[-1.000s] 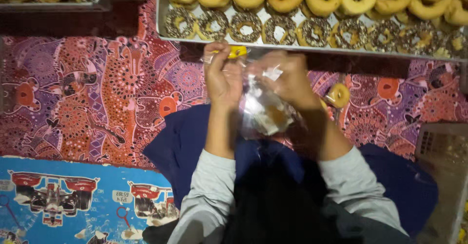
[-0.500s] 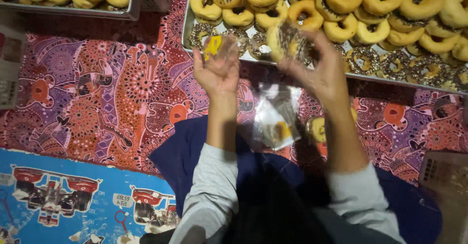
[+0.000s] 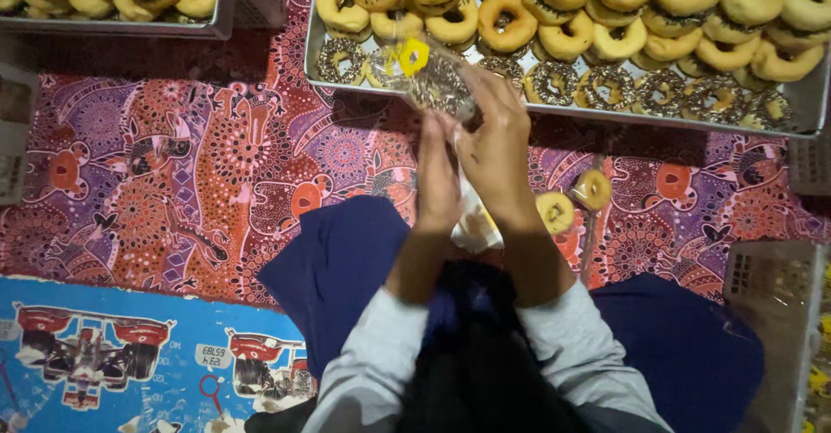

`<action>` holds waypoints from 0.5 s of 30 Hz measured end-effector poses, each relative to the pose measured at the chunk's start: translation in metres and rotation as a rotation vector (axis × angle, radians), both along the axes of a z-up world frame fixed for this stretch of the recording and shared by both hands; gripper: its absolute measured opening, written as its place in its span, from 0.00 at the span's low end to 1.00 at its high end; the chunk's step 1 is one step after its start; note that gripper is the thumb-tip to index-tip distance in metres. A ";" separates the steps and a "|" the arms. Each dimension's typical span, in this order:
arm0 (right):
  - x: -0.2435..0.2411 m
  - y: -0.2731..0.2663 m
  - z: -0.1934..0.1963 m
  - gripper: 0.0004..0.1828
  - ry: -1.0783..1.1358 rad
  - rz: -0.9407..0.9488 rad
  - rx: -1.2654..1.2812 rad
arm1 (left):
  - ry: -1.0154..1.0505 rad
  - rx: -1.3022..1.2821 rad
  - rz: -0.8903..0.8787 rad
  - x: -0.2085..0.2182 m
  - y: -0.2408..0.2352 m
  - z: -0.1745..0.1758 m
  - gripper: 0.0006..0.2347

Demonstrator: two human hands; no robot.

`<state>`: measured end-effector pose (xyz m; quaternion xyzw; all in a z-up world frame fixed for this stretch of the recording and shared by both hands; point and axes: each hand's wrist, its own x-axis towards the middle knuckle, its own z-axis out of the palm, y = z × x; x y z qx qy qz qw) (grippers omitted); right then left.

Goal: The person sits on the floor and repeatedly picks donuts from a metal tray, places them into small clear plastic bags, and sets the filled bags into a nearby crate. The person handles both plain and chocolate-sprinkled donuts.

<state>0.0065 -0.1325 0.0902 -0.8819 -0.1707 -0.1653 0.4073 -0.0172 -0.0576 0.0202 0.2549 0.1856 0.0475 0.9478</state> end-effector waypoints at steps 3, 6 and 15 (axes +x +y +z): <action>-0.005 -0.019 -0.009 0.30 0.172 0.199 0.170 | -0.417 1.413 0.292 -0.049 0.034 0.008 0.33; -0.021 -0.027 -0.015 0.30 0.235 0.477 0.283 | -0.503 1.837 0.289 -0.061 0.067 0.009 0.25; -0.074 0.002 0.006 0.17 0.233 0.498 0.067 | -0.048 1.326 0.423 -0.142 0.086 -0.003 0.06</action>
